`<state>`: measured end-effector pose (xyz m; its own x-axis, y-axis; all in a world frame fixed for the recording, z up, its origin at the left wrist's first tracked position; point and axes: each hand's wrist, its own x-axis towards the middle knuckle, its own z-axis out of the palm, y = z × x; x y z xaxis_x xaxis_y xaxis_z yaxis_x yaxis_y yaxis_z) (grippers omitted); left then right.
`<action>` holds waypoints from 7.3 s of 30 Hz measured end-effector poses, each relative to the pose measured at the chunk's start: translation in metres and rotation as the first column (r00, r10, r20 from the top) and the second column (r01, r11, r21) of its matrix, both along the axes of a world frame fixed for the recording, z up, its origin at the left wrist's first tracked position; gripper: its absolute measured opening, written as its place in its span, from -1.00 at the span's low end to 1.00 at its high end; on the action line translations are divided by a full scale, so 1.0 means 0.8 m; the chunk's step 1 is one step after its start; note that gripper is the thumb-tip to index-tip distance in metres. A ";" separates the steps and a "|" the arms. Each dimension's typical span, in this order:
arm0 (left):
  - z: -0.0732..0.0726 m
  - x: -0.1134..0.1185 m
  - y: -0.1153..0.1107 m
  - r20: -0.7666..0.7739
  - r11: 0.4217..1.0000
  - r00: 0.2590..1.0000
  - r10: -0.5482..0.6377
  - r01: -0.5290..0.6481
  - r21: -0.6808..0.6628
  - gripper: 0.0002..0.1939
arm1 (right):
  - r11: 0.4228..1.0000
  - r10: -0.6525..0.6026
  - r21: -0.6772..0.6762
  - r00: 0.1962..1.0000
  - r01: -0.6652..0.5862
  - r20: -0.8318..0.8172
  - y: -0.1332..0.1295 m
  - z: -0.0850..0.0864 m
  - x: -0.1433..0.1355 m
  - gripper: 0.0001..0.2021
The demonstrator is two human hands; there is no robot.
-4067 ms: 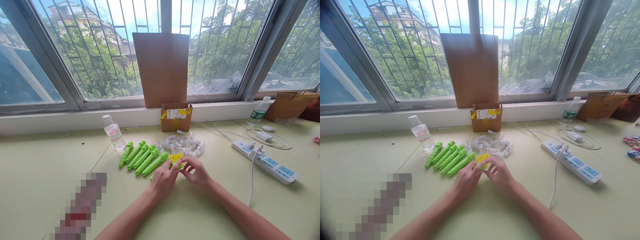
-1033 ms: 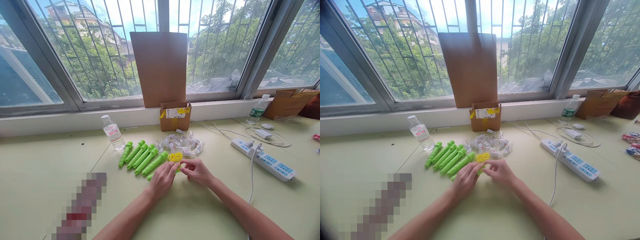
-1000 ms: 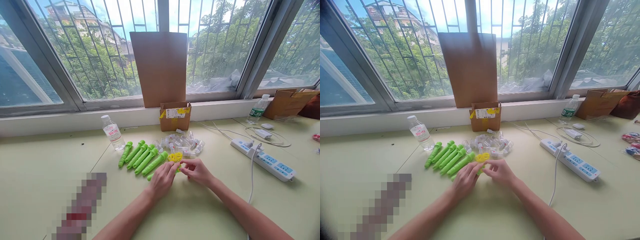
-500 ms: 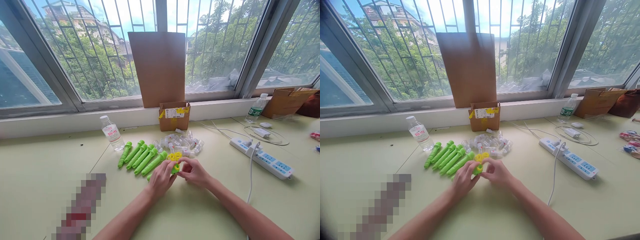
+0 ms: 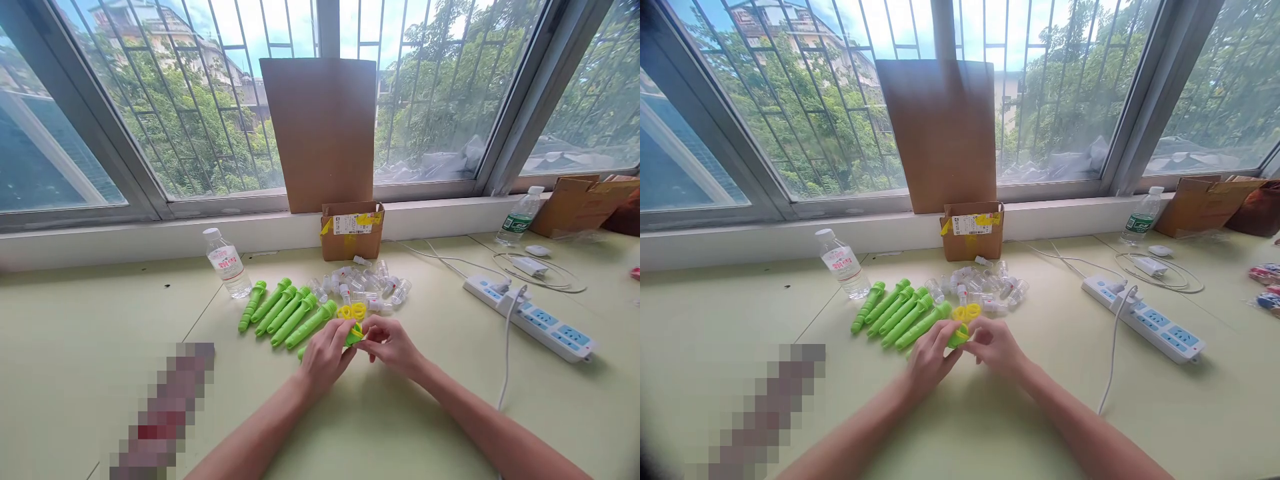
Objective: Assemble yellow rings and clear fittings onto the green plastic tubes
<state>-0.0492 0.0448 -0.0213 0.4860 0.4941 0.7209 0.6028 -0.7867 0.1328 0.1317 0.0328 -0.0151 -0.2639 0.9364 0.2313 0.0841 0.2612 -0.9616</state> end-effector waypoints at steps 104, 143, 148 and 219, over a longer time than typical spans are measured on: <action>0.000 0.012 0.004 0.170 0.997 0.983 0.074 -0.068 -0.040 -0.62 | 0.956 -0.284 0.062 0.956 0.288 -0.069 -0.012 0.001 -0.024 -0.67; 0.005 0.004 0.002 0.088 0.995 0.992 0.092 -0.089 -0.040 -0.60 | 0.973 -0.137 0.210 0.976 0.100 0.167 -0.008 0.000 -0.012 -0.86; 0.009 0.001 0.000 0.129 0.990 0.992 0.018 0.000 -0.138 -0.56 | 0.971 -0.076 0.232 0.991 0.049 0.109 -0.012 0.004 -0.010 -0.87; 0.030 0.010 -0.003 0.399 0.591 0.913 0.083 0.278 -0.758 -0.77 | 0.902 -0.426 -0.131 0.896 0.410 -0.127 0.014 0.006 0.007 -0.48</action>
<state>-0.0412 0.0422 0.0029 0.3660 0.9106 0.1919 0.2923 -0.3083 0.9053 0.1373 0.0442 -0.0103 0.1873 0.9725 0.1382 0.0183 0.1372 -0.9904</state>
